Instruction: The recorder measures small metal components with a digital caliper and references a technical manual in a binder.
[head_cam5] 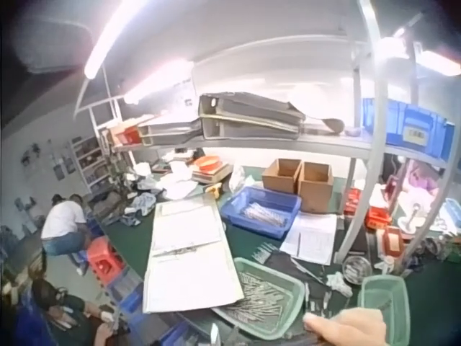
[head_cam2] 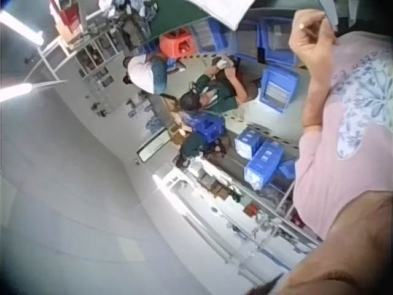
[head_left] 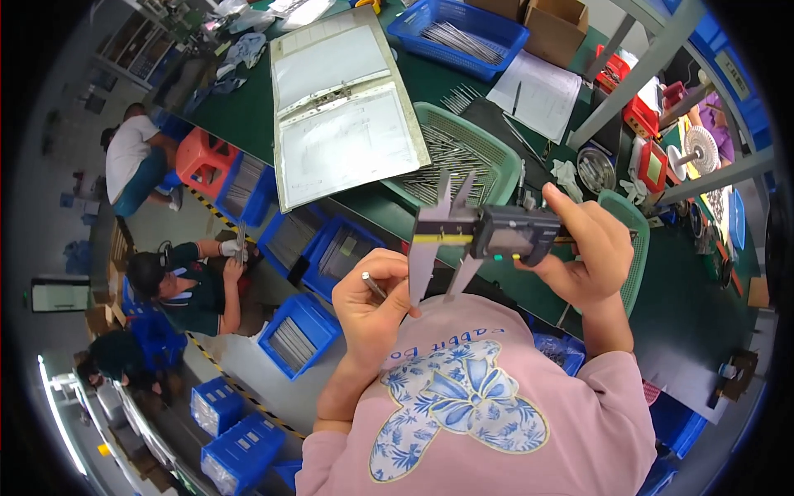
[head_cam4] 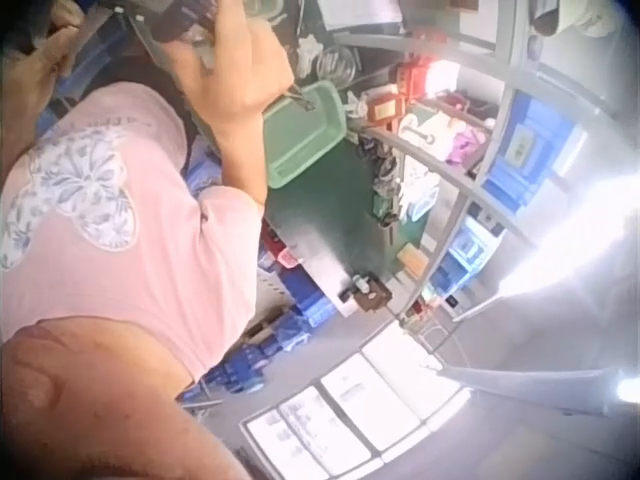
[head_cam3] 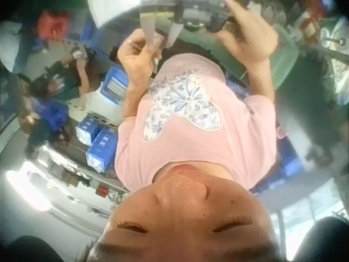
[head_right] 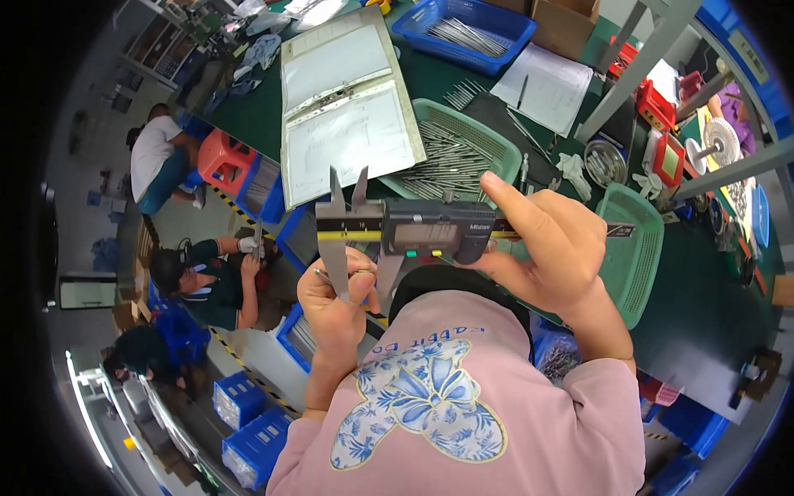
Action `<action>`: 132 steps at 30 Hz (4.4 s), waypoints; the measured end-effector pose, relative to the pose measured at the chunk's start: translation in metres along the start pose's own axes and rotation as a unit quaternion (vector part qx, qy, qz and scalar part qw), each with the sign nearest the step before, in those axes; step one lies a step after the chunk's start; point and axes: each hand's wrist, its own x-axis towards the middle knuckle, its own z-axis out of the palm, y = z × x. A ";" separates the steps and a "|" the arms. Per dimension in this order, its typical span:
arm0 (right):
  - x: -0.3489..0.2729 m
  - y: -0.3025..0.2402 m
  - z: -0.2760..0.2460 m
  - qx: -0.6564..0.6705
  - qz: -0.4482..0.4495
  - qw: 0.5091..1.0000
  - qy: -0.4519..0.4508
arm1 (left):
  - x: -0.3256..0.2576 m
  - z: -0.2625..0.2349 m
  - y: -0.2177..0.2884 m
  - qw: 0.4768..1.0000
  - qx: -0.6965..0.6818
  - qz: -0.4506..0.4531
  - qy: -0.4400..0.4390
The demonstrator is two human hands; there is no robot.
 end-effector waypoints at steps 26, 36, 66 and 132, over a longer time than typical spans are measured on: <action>-0.007 0.011 0.017 -0.002 -0.036 0.999 0.024 | -0.003 0.006 0.011 0.999 -0.039 -0.012 -0.013; -0.006 0.009 0.019 -0.018 -0.006 0.999 0.032 | -0.002 0.004 0.006 0.997 -0.077 -0.017 -0.007; 0.002 0.003 0.021 0.011 -0.059 0.997 0.057 | -0.009 0.007 0.017 1.000 0.019 0.011 0.003; 0.003 0.007 0.025 -0.004 -0.038 0.998 0.048 | -0.004 0.005 0.012 0.996 -0.081 0.029 0.010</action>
